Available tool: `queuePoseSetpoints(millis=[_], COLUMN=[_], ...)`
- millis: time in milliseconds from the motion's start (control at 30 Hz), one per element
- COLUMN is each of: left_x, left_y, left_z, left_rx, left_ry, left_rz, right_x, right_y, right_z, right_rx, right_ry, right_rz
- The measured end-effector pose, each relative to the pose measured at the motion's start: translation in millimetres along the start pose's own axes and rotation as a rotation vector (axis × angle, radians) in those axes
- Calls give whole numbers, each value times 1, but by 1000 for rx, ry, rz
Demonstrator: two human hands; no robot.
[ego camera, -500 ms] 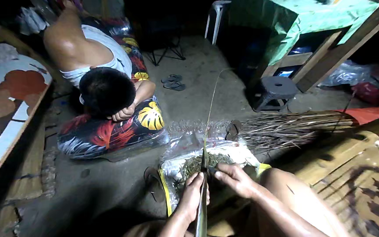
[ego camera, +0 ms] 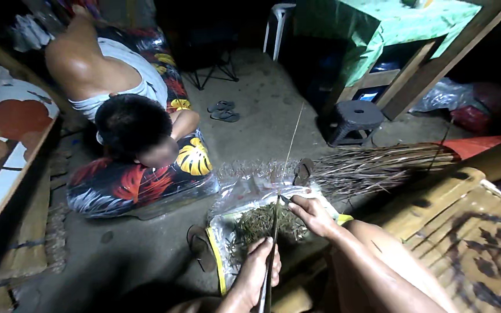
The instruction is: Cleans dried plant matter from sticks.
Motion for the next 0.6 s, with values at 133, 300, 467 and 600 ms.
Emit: queuePoseSetpoints(millis=[133,300,467,600], left_x=[5,4,1,1], left_y=[7,9,4,-2], left_z=[5,1,1,-1], left_rx=[-35,-62,-57,-40], left_ry=[-19,6,20,18], left_rz=[23,55,8,-22], right_x=[-14,-17,-1,2], right_y=[-24,-43,-19,9], right_z=[-37,-47,-15,6], right_rx=[128,-54,-106,-30], right_ry=[184,221,34,-21], right_rz=[-103,-176,-134,3])
Point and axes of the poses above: each hand's wrist, its own x-axis towards the middle knuckle, its own y-axis out of the back of the hand, z = x × y, the point moved 10 cm from there along x, towards the middle knuckle, and after that the axes turned 5 degrees about -z, right-handed, at the moved point
